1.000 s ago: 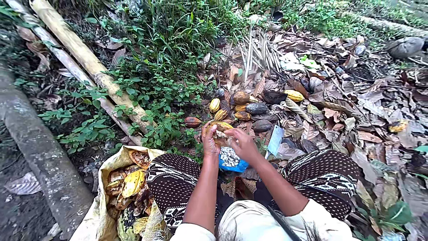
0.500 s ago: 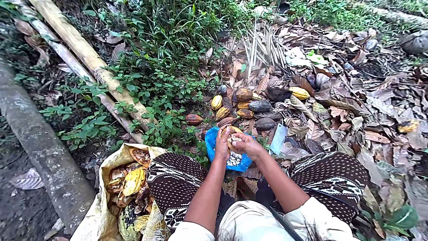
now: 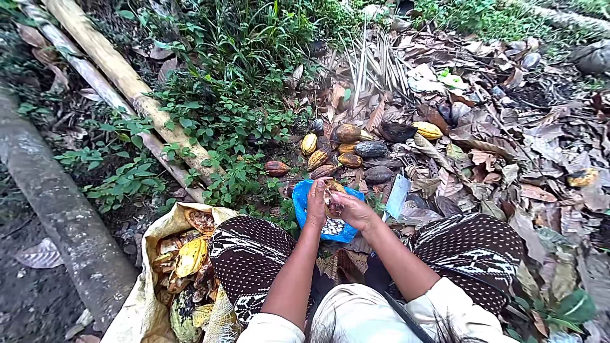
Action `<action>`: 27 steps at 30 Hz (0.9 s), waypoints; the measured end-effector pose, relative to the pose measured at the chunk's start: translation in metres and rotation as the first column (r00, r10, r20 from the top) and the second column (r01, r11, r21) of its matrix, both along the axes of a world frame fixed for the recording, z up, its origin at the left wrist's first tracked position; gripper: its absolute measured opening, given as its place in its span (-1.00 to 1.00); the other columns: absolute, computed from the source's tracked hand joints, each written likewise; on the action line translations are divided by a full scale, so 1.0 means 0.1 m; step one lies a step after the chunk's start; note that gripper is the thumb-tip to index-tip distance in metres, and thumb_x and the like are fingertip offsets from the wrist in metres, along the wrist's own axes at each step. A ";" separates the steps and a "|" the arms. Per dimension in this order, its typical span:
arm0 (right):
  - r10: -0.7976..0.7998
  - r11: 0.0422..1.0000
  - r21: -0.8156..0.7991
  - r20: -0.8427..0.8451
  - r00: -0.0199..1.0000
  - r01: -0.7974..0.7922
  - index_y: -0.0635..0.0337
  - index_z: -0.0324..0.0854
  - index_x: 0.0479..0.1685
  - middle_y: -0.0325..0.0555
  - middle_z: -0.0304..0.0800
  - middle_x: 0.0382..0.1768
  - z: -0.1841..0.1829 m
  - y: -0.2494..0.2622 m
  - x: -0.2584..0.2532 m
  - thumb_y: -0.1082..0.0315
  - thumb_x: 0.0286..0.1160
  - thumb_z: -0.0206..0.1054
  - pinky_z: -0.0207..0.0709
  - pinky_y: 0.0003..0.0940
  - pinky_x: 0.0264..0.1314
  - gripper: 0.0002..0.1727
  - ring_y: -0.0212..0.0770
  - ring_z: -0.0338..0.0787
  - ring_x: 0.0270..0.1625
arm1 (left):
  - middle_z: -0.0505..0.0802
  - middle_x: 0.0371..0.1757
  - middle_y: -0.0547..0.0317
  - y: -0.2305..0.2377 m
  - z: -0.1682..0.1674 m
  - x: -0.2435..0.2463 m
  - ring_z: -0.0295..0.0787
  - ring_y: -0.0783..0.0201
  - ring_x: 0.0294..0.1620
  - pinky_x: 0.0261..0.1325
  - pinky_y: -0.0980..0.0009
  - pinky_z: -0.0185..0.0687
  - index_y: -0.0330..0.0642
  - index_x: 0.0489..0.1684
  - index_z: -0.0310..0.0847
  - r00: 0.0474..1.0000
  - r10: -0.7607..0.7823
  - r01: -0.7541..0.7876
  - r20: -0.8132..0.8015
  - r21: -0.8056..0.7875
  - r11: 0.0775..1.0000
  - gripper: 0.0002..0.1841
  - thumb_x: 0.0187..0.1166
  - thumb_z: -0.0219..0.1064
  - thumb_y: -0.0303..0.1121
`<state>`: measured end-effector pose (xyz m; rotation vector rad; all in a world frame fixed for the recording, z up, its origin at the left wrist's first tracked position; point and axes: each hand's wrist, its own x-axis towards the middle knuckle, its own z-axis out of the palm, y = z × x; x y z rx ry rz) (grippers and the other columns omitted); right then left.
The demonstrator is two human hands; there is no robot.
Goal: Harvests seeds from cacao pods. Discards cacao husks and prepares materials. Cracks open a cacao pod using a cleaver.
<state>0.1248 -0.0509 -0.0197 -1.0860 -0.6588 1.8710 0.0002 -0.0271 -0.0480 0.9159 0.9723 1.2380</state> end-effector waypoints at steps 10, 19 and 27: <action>-0.054 0.982 -0.183 -0.098 0.994 0.036 0.19 0.59 0.15 -0.09 0.72 -0.37 0.02 -0.01 -0.07 0.29 0.87 0.00 0.63 -0.44 -0.37 -0.73 -0.28 0.70 -0.45 | 0.68 -0.49 0.21 0.00 -0.02 0.02 0.42 0.47 -0.73 -0.69 0.57 0.40 -0.05 0.16 0.65 0.998 0.061 -0.060 0.001 -0.167 0.984 -0.45 0.81 -0.09 0.18; -0.131 0.853 0.403 0.781 0.610 -0.332 0.30 0.73 0.27 0.21 0.70 0.31 0.60 -0.19 0.28 0.41 0.70 0.25 0.58 0.03 0.41 -0.70 0.11 0.69 0.36 | 0.74 0.18 -0.14 0.12 -0.08 -0.04 0.75 0.13 0.12 0.22 0.10 0.71 -0.31 0.48 0.39 0.930 0.345 -0.366 -0.129 -0.229 0.902 -0.45 0.77 0.20 -0.03; -0.907 0.387 0.904 0.339 0.250 0.180 0.37 0.64 0.20 -0.10 0.81 0.10 1.49 -0.97 2.28 0.44 0.78 0.06 0.79 -0.25 0.19 -0.71 -0.27 0.85 0.07 | 0.68 0.13 -0.21 0.22 -0.02 0.08 0.76 0.08 -0.03 -0.01 0.13 0.78 -0.38 0.56 0.22 0.929 0.334 -0.366 -0.161 -0.249 0.896 -0.40 0.48 0.26 -0.67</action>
